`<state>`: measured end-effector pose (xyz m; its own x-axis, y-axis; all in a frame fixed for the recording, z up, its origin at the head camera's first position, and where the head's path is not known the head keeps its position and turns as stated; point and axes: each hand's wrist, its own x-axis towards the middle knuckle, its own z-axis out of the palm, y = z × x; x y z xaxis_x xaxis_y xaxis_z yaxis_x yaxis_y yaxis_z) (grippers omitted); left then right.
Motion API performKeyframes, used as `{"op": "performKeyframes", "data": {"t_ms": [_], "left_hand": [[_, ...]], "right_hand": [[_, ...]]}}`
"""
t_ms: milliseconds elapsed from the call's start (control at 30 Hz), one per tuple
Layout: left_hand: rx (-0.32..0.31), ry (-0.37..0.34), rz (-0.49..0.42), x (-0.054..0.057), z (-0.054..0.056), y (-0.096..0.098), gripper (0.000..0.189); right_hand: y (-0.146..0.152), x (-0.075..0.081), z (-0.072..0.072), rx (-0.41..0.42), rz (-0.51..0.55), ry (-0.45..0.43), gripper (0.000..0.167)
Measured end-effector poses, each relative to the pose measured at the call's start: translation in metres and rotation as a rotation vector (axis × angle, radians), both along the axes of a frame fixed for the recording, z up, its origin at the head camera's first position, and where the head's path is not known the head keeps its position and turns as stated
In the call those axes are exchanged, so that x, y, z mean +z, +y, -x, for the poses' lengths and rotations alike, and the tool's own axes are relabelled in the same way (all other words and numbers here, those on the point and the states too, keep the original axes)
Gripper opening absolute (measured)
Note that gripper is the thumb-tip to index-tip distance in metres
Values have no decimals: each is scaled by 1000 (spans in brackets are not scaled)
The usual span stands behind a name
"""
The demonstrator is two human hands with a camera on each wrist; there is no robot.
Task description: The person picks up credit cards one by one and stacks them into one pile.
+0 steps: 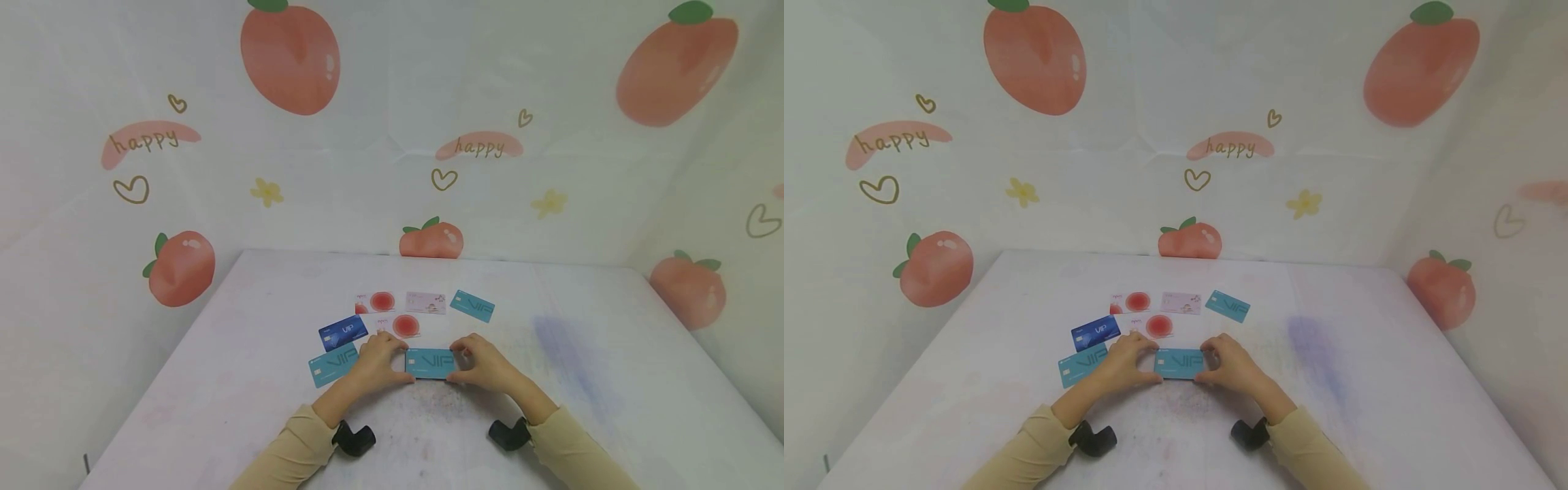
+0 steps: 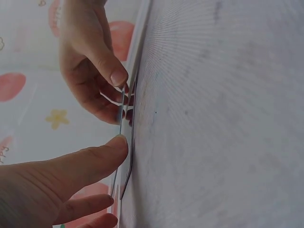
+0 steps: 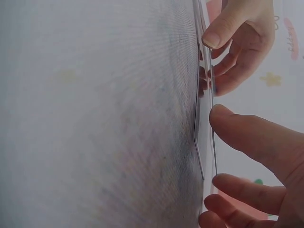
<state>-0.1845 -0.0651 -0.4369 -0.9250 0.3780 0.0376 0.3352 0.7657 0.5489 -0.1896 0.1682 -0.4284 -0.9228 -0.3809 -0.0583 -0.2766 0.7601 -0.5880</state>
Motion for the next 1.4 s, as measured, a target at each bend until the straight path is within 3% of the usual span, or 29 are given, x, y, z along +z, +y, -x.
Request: {"op": "performKeyframes", "data": {"t_ms": [867, 1400], "left_hand": [[-3, 41, 70, 3, -2, 3, 55], [-8, 56, 84, 2, -2, 3, 54]], "right_hand": [[-5, 0, -1, -55, -22, -11, 48], [-5, -1, -2, -27, -43, 47, 48]]}}
